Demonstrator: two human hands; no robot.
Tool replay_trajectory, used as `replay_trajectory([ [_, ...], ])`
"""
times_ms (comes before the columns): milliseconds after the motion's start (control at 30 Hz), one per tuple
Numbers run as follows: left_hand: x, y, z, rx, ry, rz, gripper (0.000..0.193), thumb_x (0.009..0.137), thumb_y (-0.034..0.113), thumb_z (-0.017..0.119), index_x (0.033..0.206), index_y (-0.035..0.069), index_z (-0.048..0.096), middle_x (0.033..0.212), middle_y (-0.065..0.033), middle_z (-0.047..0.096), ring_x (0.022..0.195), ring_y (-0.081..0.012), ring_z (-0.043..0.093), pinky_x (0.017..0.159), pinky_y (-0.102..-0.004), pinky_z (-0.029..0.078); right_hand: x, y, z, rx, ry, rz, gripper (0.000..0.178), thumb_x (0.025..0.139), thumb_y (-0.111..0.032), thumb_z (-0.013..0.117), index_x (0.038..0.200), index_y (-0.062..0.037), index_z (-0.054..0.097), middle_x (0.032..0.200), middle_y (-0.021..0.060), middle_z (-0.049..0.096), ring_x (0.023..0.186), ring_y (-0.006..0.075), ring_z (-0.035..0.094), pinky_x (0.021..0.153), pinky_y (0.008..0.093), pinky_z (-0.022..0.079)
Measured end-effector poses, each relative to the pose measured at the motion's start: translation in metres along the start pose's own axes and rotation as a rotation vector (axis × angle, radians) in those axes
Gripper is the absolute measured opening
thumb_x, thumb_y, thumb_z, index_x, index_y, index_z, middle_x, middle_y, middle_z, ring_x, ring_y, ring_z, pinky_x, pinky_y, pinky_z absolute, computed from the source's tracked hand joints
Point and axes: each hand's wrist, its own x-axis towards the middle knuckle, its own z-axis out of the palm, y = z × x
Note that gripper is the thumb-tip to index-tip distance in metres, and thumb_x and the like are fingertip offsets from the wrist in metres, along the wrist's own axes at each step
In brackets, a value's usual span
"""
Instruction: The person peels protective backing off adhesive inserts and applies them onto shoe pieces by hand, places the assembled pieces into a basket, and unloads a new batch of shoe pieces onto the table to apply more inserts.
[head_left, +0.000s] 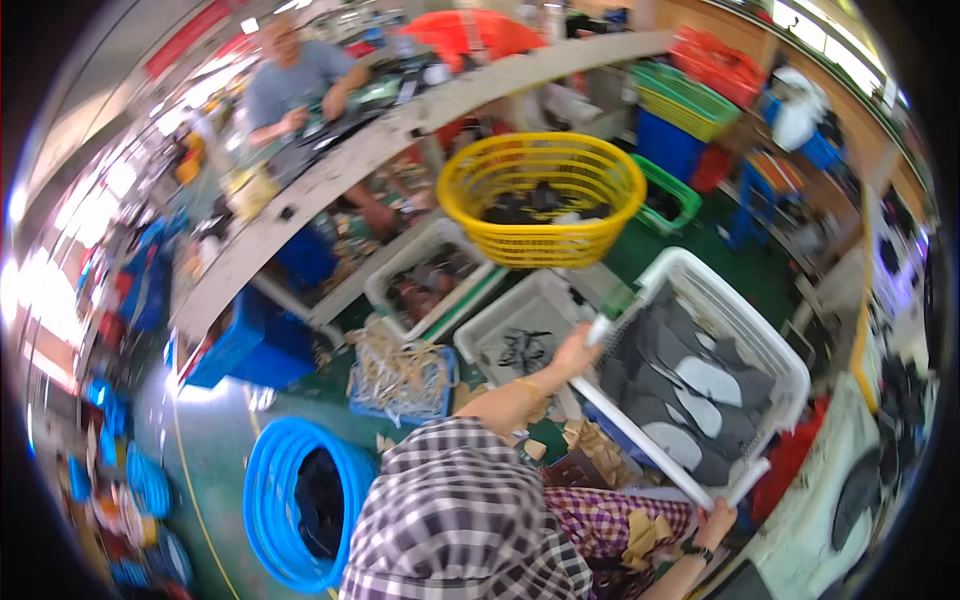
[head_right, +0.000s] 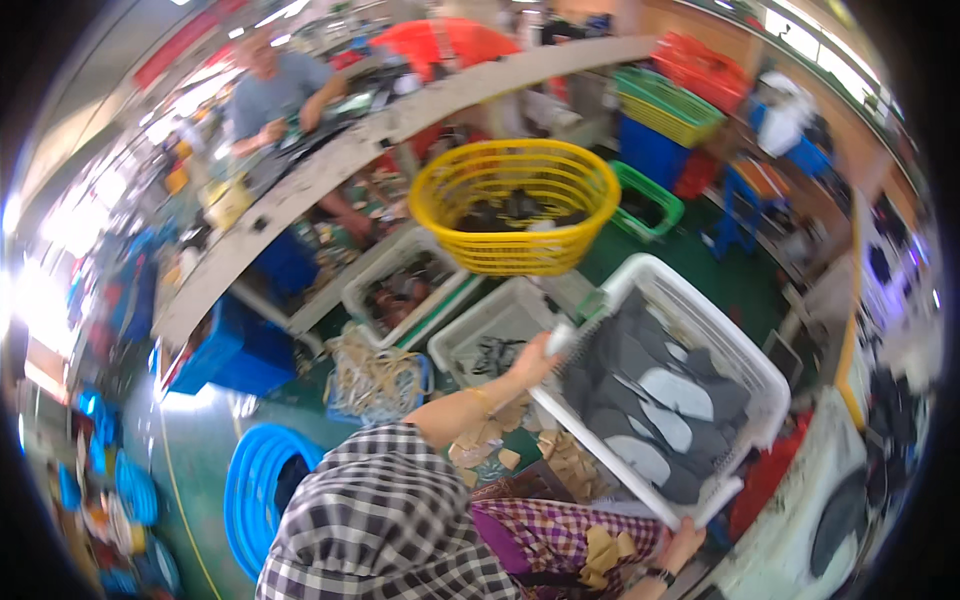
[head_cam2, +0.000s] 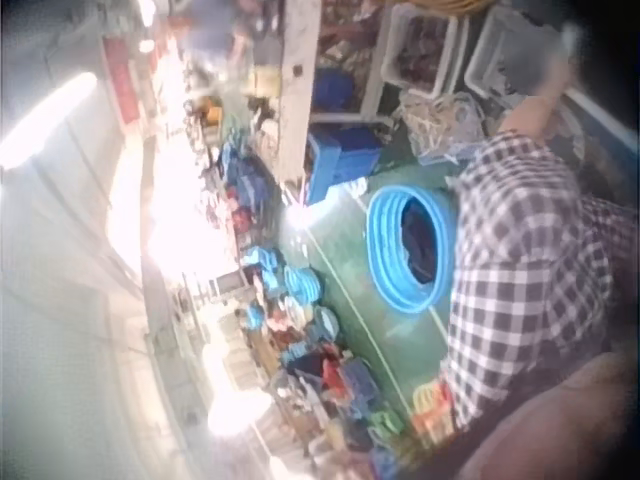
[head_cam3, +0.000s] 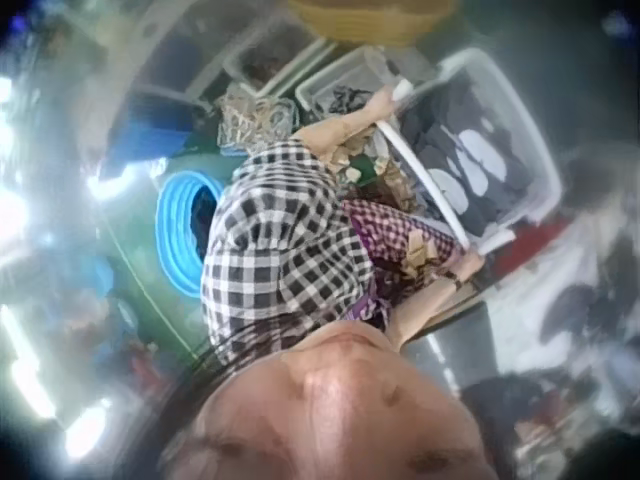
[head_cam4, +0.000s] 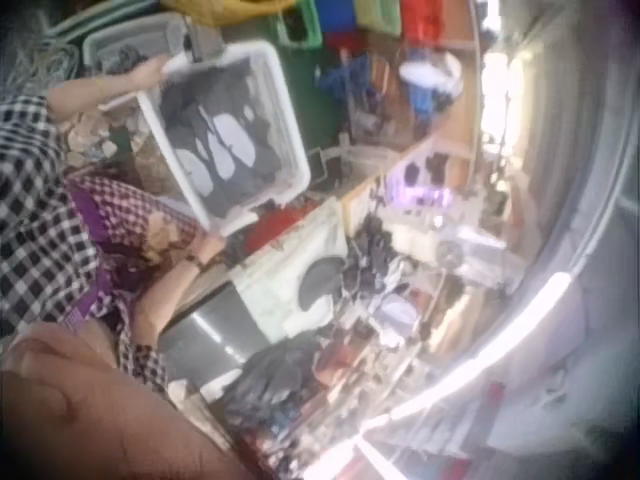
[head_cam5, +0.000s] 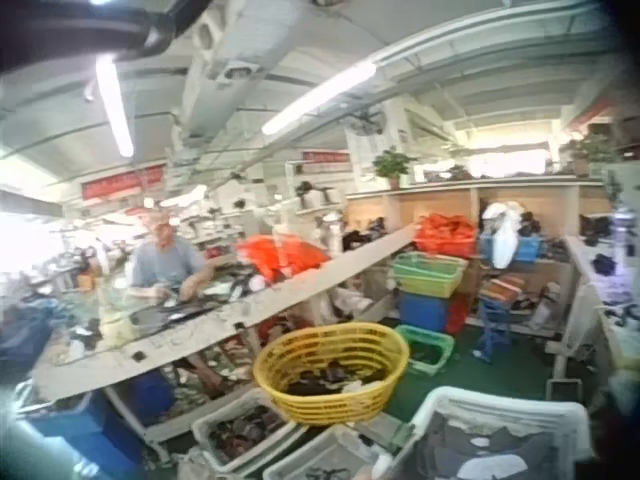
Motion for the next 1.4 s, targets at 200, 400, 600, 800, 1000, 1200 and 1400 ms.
replay_trajectory([
  [200,0.006,0.046,0.052,-0.127,-0.131,-0.067,0.05,0.076,0.015,0.061,0.123,0.003,0.049,0.112,-0.021,0.059,0.106,-0.0351,0.057,0.095,-0.0411,0.044,0.118,0.057,0.036,0.016,-0.286,0.112,0.038,0.079,-0.017,0.06,0.113,-0.0026,0.05,0.092,0.0086,0.056,0.082,0.0205,0.057,0.066,0.032,0.05],
  [400,0.015,0.007,0.047,-0.185,-0.039,0.047,0.048,0.07,0.008,0.062,0.116,0.0,0.049,0.115,-0.0234,0.051,0.11,-0.0396,0.05,0.095,-0.0423,0.042,0.091,0.042,0.182,-0.003,-0.693,-0.031,0.042,0.078,-0.014,0.06,0.116,-0.0018,0.049,0.099,0.0105,0.056,0.089,0.0218,0.057,0.073,0.033,0.049],
  [600,0.031,0.039,0.04,0.111,0.147,0.193,0.042,0.067,0.005,0.063,0.109,0.0,0.056,0.11,-0.0232,0.056,0.107,-0.037,0.054,0.091,-0.0403,0.044,0.06,-0.039,0.236,-0.007,-0.839,-0.291,0.046,0.076,-0.012,0.061,0.119,-0.0009,0.049,0.105,0.0124,0.056,0.095,0.0231,0.057,0.079,0.0341,0.048],
  [800,0.016,0.102,-0.06,-0.382,-0.257,0.017,0.043,0.061,0.005,0.064,0.104,-0.002,0.058,0.104,-0.0246,0.06,0.102,-0.0383,0.058,0.089,-0.0398,0.046,0.023,-0.125,0.213,-0.034,-0.795,-0.546,0.051,0.075,-0.009,0.061,0.123,-0.0001,0.048,0.112,0.0142,0.057,0.101,0.0244,0.056,0.085,0.0351,0.046],
  [1000,-0.079,0.073,-0.266,-1.173,-0.251,-0.533,0.037,0.081,0.01,0.068,0.114,0.003,0.053,0.106,-0.0097,0.061,0.096,-0.022,0.06,0.08,-0.0402,0.053,-0.069,-0.16,0.046,-0.202,-0.447,-0.641,0.055,0.073,-0.006,0.062,0.126,0.0008,0.048,0.119,0.0161,0.057,0.107,0.0257,0.056,0.092,0.0362,0.045],
  [1200,-0.212,-0.07,-0.335,-1.126,-0.005,-0.712,0.097,0.057,-0.005,0.062,0.146,0.016,0.028,0.136,-0.0118,0.042,0.123,-0.0318,0.046,0.1,-0.0464,0.042,-0.203,-0.147,0.226,-0.608,-0.818,-0.723,0.044,0.072,-0.005,0.057,0.115,-0.0008,0.058,0.103,0.0107,0.066,0.093,0.0193,0.062,0.08,0.0326,0.049],
  [1400,-0.312,-0.128,-0.34,-1.008,0.437,-0.831,0.074,0.061,-0.002,0.056,0.134,0.008,0.044,0.099,-0.0086,0.058,0.093,-0.0276,0.062,0.086,-0.0461,0.053,-0.167,-0.047,0.375,-0.898,-1.267,-0.615,0.036,0.078,-0.025,0.061,0.099,0.0034,0.057,0.086,0.0223,0.063,0.08,0.0322,0.064,0.071,0.0392,0.049],
])
